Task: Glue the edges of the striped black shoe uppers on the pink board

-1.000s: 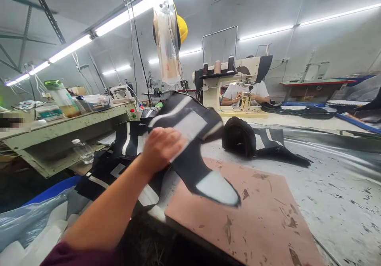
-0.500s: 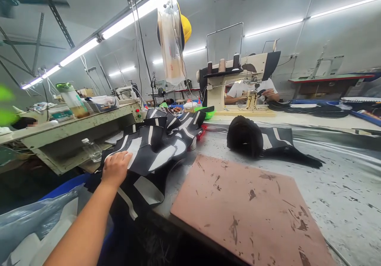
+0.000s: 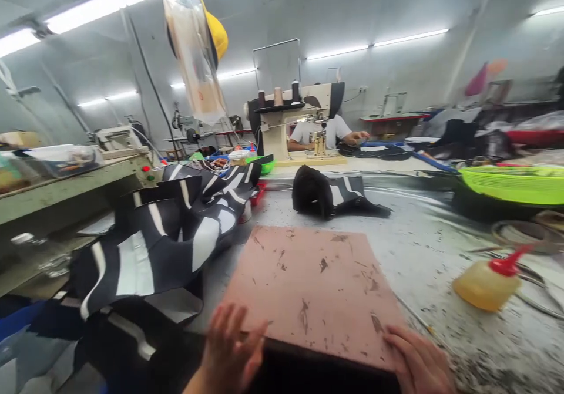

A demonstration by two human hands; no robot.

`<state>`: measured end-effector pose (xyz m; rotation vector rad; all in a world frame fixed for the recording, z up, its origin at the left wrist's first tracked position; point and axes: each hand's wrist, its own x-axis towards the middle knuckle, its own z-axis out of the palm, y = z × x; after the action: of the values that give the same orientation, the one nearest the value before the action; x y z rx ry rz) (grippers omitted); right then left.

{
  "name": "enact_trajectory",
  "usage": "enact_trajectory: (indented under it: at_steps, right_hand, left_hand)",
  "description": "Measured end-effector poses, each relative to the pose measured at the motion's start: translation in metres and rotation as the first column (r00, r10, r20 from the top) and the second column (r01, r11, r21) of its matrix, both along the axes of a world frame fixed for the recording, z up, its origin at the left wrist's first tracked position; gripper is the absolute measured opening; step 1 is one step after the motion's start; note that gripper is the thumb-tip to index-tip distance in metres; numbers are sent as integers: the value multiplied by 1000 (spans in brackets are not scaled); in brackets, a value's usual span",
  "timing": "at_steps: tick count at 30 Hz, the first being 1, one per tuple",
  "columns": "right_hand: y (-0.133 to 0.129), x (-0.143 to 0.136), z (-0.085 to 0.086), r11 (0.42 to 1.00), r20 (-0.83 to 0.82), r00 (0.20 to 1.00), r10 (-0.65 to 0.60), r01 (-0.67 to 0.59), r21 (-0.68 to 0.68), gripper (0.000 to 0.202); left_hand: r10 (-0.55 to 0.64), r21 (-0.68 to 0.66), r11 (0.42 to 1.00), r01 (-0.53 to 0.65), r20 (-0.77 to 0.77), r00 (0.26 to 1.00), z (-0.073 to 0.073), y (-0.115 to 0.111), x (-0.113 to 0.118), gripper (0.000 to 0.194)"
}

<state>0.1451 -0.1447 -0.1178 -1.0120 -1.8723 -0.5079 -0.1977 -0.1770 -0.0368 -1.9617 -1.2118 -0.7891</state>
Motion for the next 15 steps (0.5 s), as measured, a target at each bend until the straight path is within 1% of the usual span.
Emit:
enact_trajectory:
  at_steps: [1,2,3,4,6,7,8,9,11,12,13,14,15]
  right_hand:
    - [-2,-3,5,1000,-15,1000,-19,19,-20,21]
    - [-3,-6,8,998,-25,999,-34,33,-45,22]
    - [-5,-8,10,997,-39,998,-45,42,-67,22]
    - [-6,-9,11,995,-55,997,-53,48,-84,21]
    - [-7,-10,12,993,-82,995,-59,50,-104,20]
    - [-7,-11,13,993,-93,994,-57,47,-108,19]
    - [-8,-12,13,993,-104,993,-55,43,-108,19]
    - [-8,-14,15,993,-117,992,-51,38,-108,19]
    - [-9,-15,17,993,-142,989,-38,21,-120,18]
    - [-9,-15,19,991,-151,988,-27,7,-135,17]
    - [-8,-13,21,988,-165,986,-22,-5,-157,16]
    - [-5,-9,22,985,-184,982,-26,-7,-175,14]
    - [-1,-3,23,982,-214,976,-49,8,-188,13]
  left_hand:
    - [-75,-88,994,71,-37,997,-7,8,17,67]
    - [-122,-182,978,106,-79,989,-12,18,32,64]
    - [-146,-286,952,107,-119,982,-14,28,45,63]
    - [-150,-395,915,81,-148,978,-15,38,55,63]
    - [-129,-584,812,14,-155,979,-12,52,69,65]
    - [-111,-650,760,-6,-138,984,-10,55,74,66]
    - [-89,-692,722,-18,-118,989,-8,56,77,67]
    - [-66,-715,699,-28,-104,992,-7,56,79,67]
    - [-61,-736,676,-38,-107,992,-9,50,78,66]
    - [-67,-737,674,-48,-126,990,-12,46,76,65]
    - [-79,-728,684,-58,-152,985,-16,42,72,63]
    - [-93,-705,706,-63,-181,979,-22,38,68,60]
    - [-110,-667,742,-59,-209,972,-28,34,63,58]
